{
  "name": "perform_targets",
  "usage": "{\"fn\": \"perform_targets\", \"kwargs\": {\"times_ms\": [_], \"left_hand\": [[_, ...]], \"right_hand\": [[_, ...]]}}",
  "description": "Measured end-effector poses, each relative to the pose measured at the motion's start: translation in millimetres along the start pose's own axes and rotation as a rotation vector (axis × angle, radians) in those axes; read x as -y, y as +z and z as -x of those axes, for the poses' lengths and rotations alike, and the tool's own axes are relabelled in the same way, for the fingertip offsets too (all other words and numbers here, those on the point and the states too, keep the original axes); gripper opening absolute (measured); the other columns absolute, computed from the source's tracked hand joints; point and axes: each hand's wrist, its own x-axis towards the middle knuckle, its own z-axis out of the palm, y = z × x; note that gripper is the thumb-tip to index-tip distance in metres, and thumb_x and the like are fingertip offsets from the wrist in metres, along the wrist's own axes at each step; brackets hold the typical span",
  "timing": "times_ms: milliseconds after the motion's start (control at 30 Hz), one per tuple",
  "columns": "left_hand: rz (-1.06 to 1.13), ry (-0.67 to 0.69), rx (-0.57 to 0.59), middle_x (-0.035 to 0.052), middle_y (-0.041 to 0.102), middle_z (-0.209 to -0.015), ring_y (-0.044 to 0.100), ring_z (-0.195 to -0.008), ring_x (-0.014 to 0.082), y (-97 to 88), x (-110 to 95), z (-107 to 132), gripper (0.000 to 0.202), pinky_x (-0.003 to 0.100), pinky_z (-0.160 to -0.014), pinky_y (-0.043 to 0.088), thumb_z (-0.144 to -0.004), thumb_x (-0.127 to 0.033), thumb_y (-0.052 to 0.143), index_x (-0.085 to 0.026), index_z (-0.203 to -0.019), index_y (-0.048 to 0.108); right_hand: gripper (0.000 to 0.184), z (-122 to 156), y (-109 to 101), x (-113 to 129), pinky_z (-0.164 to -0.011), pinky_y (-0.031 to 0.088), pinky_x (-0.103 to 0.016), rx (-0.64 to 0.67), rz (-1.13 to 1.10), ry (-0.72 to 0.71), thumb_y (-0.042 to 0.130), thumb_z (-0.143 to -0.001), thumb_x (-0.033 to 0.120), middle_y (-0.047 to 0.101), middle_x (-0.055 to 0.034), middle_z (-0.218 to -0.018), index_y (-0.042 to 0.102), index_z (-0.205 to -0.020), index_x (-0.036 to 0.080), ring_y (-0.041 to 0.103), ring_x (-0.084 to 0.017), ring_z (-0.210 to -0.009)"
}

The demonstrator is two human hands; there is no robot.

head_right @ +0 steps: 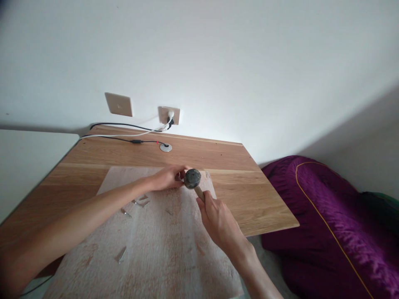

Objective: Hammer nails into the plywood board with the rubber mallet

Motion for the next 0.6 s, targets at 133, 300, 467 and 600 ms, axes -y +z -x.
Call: {"fn": "perform_targets", "kwargs": {"times_ms": [133,300,467,600], "left_hand": [[0.019,0.007,-0.001,-0.0010,0.072,-0.084,0.064,-0.073,0.0126,1.3,0,0,0.045,0.022,-0.070,0.045,-0.084,-0.007,0.065,-0.021,-0.127,0.065],[-0.026,-0.029,-0.001,-0.0005,0.076,-0.086,0.067,-0.074,0.0132,3.1,2,0,0.046,0.023,-0.073,0.047,-0.085,-0.008,0.065,-0.022,-0.129,0.063],[-0.007,-0.038,0.012,0.0003,0.077,-0.089,0.069,-0.076,0.0150,3.5,2,0,0.052,0.024,-0.074,0.047,-0.084,-0.008,0.067,-0.021,-0.133,0.061],[-0.024,-0.025,0.039,0.0026,0.076,-0.092,0.070,-0.081,0.0177,1.8,0,-1,0.052,0.026,-0.075,0.048,-0.084,-0.010,0.069,-0.019,-0.134,0.060]], "right_hand": [[0.033,2,1,1,-0.058,0.041,-0.030,-0.036,-0.067,0.014,0.034,-0.110,0.046,0.068,-0.0013,-0.068,0.056,-0.099,0.024,0.069,-0.022,-0.062],[0.031,1,5,-3,-0.055,0.041,-0.030,-0.036,-0.036,0.026,0.037,-0.109,0.043,0.070,-0.0037,-0.069,0.059,-0.101,0.023,0.071,-0.024,-0.063],[0.037,20,8,-10,-0.060,0.046,-0.033,-0.061,-0.068,0.060,0.034,-0.109,0.051,0.072,-0.0047,-0.075,0.059,-0.107,0.023,0.072,-0.026,-0.066],[0.038,40,10,-15,-0.060,0.049,-0.033,-0.030,-0.083,0.076,0.033,-0.110,0.051,0.075,-0.0057,-0.080,0.060,-0.107,0.025,0.074,-0.025,-0.070]]}}
